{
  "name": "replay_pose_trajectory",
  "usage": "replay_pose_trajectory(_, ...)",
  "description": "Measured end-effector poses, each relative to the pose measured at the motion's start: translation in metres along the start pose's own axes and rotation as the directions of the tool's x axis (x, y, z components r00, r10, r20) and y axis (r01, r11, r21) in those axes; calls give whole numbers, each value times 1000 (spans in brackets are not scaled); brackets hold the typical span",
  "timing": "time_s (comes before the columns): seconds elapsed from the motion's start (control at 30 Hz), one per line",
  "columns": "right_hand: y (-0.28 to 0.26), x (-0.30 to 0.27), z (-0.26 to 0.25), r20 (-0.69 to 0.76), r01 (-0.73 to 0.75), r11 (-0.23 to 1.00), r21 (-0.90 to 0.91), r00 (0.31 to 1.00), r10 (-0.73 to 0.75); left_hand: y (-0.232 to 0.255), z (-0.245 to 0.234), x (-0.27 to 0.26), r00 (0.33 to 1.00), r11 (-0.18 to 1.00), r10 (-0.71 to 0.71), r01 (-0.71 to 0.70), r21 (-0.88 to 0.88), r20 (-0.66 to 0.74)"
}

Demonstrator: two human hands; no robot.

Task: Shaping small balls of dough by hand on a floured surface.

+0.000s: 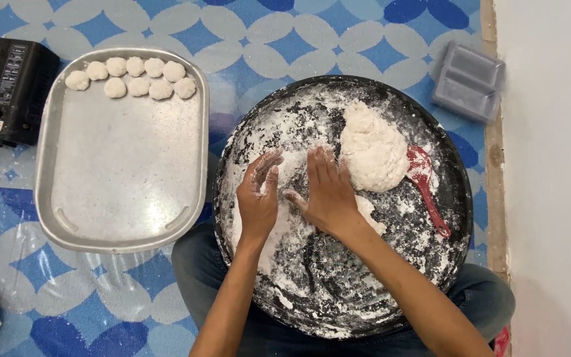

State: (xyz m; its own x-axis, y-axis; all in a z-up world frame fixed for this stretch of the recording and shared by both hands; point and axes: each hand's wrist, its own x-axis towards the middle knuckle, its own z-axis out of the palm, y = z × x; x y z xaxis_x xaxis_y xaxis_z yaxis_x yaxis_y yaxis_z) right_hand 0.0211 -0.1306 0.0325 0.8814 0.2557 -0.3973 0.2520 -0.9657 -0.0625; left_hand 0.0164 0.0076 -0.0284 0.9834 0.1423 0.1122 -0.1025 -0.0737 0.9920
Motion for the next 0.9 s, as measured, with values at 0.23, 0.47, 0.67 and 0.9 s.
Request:
replay_pose_trajectory(0.23,-13,-25,8,170,241,969,60,954,-248,8,3,2,1000,999,-20,20,-33,12)
replay_pose_trajectory(0.47,-13,7,17,2,74,994,81,997,-74,-10,5,0,1000,998,-21,21,-57,10)
replay_pose_trajectory(0.67,-10,-15,9,86,114,987,111,989,-124,4,3,2,1000,997,-15,14,-70,-8)
replay_pose_trajectory(0.9,-27,3,13,-5,4,950,312,1000,-2,-5,2,1,999,997,-35,34,-65,-11)
